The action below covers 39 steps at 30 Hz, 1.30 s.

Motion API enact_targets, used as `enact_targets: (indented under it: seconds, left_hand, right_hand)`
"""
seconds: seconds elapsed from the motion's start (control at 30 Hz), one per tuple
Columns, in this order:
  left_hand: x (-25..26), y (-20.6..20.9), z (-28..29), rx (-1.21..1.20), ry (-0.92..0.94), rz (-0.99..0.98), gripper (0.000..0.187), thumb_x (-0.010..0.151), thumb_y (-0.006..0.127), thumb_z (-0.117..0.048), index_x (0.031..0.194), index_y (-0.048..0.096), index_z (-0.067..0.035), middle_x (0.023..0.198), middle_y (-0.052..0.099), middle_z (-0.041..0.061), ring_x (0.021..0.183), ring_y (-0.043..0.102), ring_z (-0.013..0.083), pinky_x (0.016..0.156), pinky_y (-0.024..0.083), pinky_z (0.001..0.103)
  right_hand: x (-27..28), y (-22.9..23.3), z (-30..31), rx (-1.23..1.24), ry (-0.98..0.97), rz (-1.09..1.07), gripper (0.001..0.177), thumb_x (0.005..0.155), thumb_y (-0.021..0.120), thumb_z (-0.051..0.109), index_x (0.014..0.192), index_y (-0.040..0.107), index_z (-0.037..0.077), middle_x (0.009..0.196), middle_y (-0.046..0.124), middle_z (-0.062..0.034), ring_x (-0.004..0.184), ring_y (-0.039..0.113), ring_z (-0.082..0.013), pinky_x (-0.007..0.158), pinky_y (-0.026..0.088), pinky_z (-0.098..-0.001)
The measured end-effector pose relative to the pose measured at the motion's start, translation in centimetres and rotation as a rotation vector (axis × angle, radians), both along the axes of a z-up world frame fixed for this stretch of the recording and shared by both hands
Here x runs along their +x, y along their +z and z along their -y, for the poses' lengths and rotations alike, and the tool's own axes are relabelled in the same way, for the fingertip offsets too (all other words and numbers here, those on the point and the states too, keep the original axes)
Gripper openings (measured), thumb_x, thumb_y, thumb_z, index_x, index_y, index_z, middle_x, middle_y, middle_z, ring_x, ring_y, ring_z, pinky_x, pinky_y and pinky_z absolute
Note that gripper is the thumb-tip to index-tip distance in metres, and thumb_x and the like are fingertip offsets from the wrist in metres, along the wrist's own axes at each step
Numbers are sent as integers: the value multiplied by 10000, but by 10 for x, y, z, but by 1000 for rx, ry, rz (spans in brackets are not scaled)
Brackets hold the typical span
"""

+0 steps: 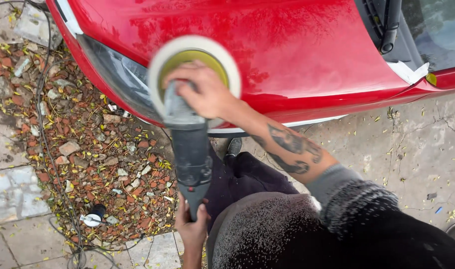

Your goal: The person applies a white compound to the front hood of a red car using a brush. They then use a power buffer with a yellow pad to polish the hood, moving the tool in circular motions to blend the compound into the paint.

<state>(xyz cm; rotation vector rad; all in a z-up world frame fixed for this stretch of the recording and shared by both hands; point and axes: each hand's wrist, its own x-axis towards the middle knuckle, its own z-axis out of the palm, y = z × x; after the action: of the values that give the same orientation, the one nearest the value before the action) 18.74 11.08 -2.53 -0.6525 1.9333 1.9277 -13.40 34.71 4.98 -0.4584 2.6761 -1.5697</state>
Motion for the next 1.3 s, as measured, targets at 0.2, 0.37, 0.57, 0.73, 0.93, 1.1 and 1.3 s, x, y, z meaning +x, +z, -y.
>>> enact_targets:
  seconds: [0.2, 0.37, 0.57, 0.73, 0.93, 1.1, 1.3]
  left_hand:
    - [-80, 52, -12, 44, 33, -13, 772, 920, 560, 28, 1620, 243, -53, 958, 732, 111, 538, 602, 88, 465, 502, 233]
    - [-53, 54, -21, -34, -125, 27, 814, 873, 652, 35, 1600, 291, -27, 964, 737, 119, 629, 630, 93, 521, 532, 240]
    - [-77, 90, -94, -32, -399, -100, 767, 873, 738, -27, 1555, 388, -9, 1146, 747, 138, 927, 715, 139, 790, 590, 267]
    - [-112, 130, -162, -12, -575, -132, 716, 859, 773, -112, 1507, 475, -46, 1118, 777, 156, 930, 743, 136, 792, 614, 267]
    - [-136, 144, -185, 30, -666, -246, 694, 899, 750, -154, 1520, 466, -29, 1182, 743, 217, 1022, 764, 190, 880, 590, 287]
    - [-127, 134, -150, 10, -564, -31, 717, 856, 766, -132, 1515, 493, -66, 1069, 797, 170, 911, 734, 131, 835, 591, 266]
    - [-110, 99, -92, -30, -375, -116, 725, 849, 772, -82, 1509, 476, -27, 1175, 770, 150, 1014, 707, 122, 893, 573, 265]
  right_hand:
    - [-57, -14, 25, -11, -22, 42, 339, 959, 453, 237, 1075, 736, 90, 992, 753, -80, 937, 643, -265, 975, 452, -421]
    - [-17, -12, -49, -96, -77, 40, 358, 945, 428, 204, 1062, 737, 65, 950, 741, -106, 870, 660, -243, 976, 454, -416]
    - [38, 8, -178, -341, -216, 121, 376, 1010, 366, 168, 1118, 685, -1, 1086, 711, -136, 1037, 683, -254, 1032, 549, -367]
    - [70, 36, -275, -347, -317, 80, 427, 995, 364, 186, 1129, 673, -77, 1124, 711, -189, 1069, 681, -263, 1048, 534, -366]
    - [67, 38, -313, -337, -351, 7, 466, 1019, 333, 218, 1106, 644, -118, 1127, 696, -226, 1043, 675, -257, 1045, 540, -347]
    - [47, 47, -254, -236, -319, 21, 460, 1002, 336, 201, 1093, 674, -97, 1072, 720, -202, 1001, 688, -253, 1006, 550, -348]
    - [4, 23, -167, -448, -246, 192, 385, 953, 384, 139, 1096, 677, -67, 1036, 722, -156, 938, 702, -223, 945, 572, -339]
